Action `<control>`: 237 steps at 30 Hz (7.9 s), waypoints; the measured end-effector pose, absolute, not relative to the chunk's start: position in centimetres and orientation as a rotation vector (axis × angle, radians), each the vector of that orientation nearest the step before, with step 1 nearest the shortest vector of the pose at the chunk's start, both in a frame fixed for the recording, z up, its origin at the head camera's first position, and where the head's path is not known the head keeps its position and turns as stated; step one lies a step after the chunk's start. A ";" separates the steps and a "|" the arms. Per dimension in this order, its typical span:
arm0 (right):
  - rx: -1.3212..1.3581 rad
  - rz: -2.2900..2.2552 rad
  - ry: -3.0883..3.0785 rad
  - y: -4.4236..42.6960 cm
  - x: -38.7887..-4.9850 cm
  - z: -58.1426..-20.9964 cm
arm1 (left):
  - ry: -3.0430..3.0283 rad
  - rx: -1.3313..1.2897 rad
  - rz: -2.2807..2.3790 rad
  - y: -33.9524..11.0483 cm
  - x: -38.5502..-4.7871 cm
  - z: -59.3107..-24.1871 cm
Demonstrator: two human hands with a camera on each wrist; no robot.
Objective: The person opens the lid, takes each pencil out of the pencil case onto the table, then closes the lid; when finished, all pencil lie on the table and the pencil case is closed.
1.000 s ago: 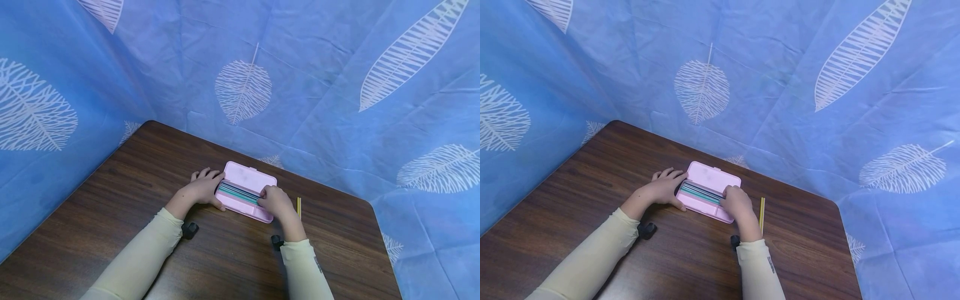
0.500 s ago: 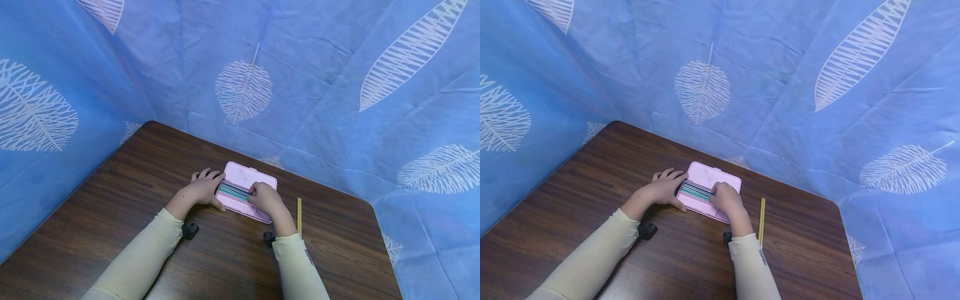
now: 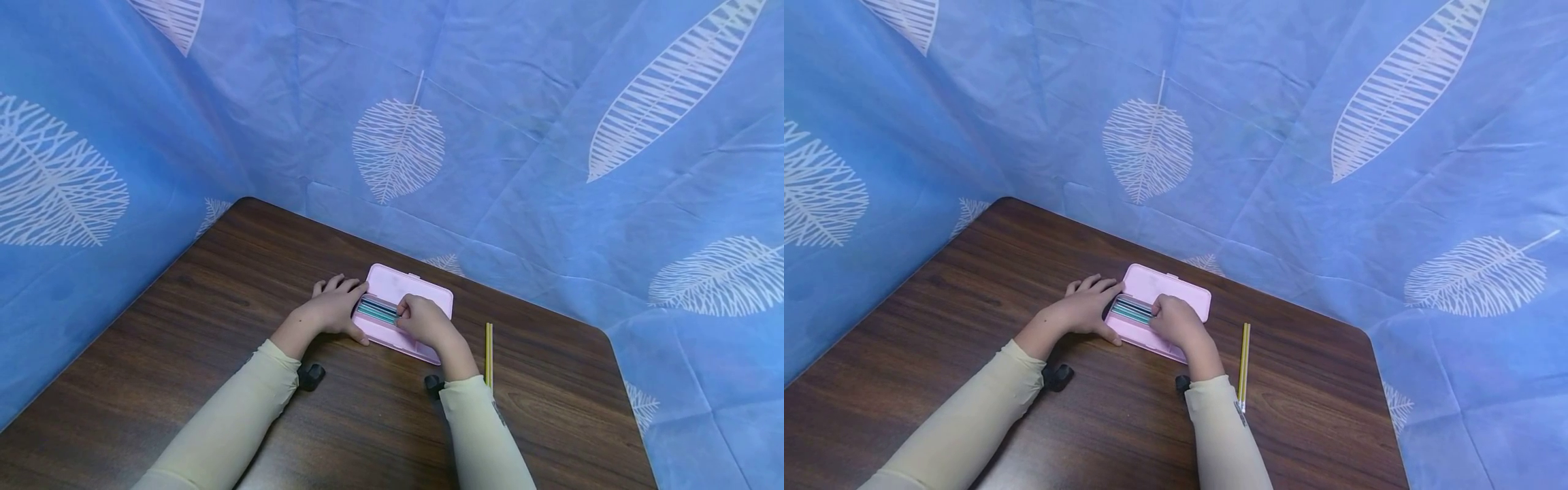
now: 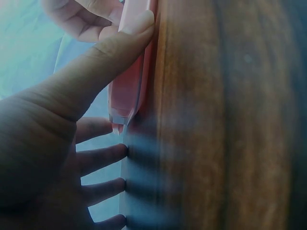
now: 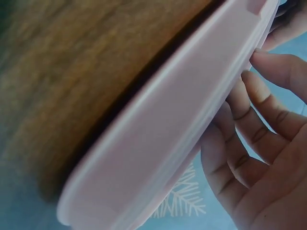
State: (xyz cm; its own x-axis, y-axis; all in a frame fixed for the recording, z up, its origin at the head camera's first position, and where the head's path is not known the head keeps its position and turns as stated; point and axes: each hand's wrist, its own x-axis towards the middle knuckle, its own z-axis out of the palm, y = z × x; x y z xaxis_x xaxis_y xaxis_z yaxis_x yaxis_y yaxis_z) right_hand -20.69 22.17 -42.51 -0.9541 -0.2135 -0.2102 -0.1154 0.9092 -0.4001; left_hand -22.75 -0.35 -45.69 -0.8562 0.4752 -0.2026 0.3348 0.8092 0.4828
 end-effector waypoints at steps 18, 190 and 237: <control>-0.364 -0.574 2.767 21.8 -21.6 -42.8 | 2.682 0.619 0.612 -0.4 -22.7 -45.6; 0.394 -0.535 2.810 35.8 -15.8 -41.0 | 2.686 0.632 0.613 -0.4 -22.9 -46.1; -0.171 -0.380 2.972 20.1 -20.2 -42.3 | 2.684 0.618 0.563 -0.7 -23.0 -45.7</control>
